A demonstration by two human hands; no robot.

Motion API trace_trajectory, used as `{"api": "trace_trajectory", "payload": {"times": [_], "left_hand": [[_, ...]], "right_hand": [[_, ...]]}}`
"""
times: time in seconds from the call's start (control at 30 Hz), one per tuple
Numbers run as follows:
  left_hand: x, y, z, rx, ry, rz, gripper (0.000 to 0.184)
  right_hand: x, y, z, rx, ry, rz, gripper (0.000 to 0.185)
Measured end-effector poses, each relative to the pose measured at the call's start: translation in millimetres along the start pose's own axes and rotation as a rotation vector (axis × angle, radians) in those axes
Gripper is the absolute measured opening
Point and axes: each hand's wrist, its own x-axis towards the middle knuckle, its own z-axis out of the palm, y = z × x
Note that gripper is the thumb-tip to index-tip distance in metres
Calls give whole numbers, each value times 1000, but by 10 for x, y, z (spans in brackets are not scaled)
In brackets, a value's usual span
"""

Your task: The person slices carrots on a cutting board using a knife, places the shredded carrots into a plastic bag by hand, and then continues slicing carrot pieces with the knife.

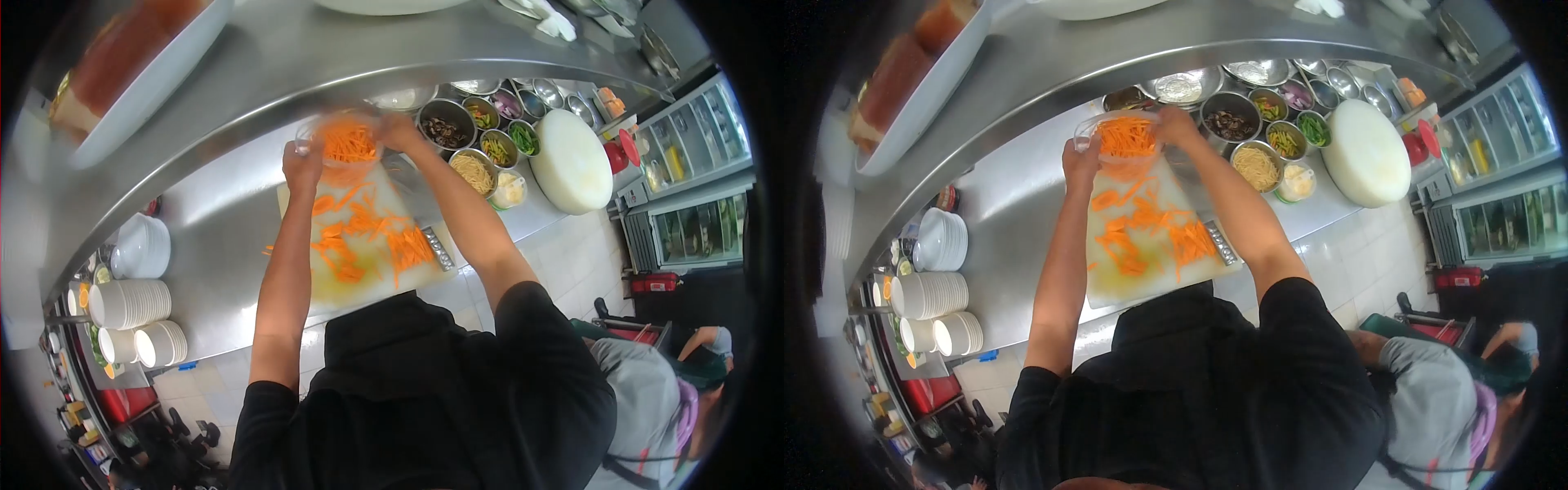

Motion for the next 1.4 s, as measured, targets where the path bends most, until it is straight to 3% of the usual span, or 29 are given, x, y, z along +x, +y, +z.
{"api": "trace_trajectory", "payload": {"times": [0.07,0.13,0.17,0.2,0.33,0.4,0.43,0.5,0.53,0.6,0.67,0.7,0.73,0.8,0.93,1.0,1.07,1.2,1.3,1.37,1.4], "left_hand": [[322,-77,-21,-24,-24,106,28],[841,-279,-96,156,89,711,21],[811,-57,-200,75,9,501,20],[791,238,-314,-7,-65,297,21],[232,258,-449,57,-54,247,18],[61,-149,-375,-134,-143,187,22],[-65,-176,-393,-163,-154,145,22],[-255,-118,-467,-189,-160,95,23],[-372,-56,-528,-187,-84,118,29],[-558,-87,-606,-188,-6,138,34],[-761,-339,-714,-240,106,205,42],[-849,-600,-779,-105,33,194,39],[-1012,-743,-818,-104,35,188,39],[-1336,-985,-963,394,113,508,42],[-1753,-1528,-1200,600,153,466,52],[-1950,-1541,-1020,607,-101,514,64],[-2093,-1265,-788,740,-134,528,69],[-2062,-1190,-645,427,-148,504,61],[-1619,-1462,-1031,365,81,516,38],[-1174,-1721,-1498,529,23,504,34],[-995,-1695,-1691,524,-115,527,32]], "right_hand": [[25,-262,-174,-74,-15,-146,22],[272,-306,-189,-462,34,-349,21],[336,-432,-364,-109,76,-227,20],[391,-458,-413,-102,74,-226,20],[385,-297,-292,96,159,-201,22],[107,-163,-188,-14,41,-140,22],[42,-112,-183,118,-72,-74,28],[-280,-210,-441,303,-33,17,31],[-443,-278,-584,485,20,116,34],[-499,125,-190,575,94,113,35],[-628,375,56,14,6,0,32],[-729,280,55,-179,-322,30,32],[-821,284,203,-179,-328,29,32],[-1027,340,640,-269,-194,-449,35],[-1468,-49,906,-57,-191,-420,38],[-1689,-241,858,16,-285,-451,41],[-1972,-316,856,17,-313,-475,42],[-2239,-276,596,118,-240,-533,37],[-2172,-106,225,169,-132,-485,32],[-2196,-39,-75,210,-104,-404,31],[-2194,-71,-278,193,-147,-368,31]]}}
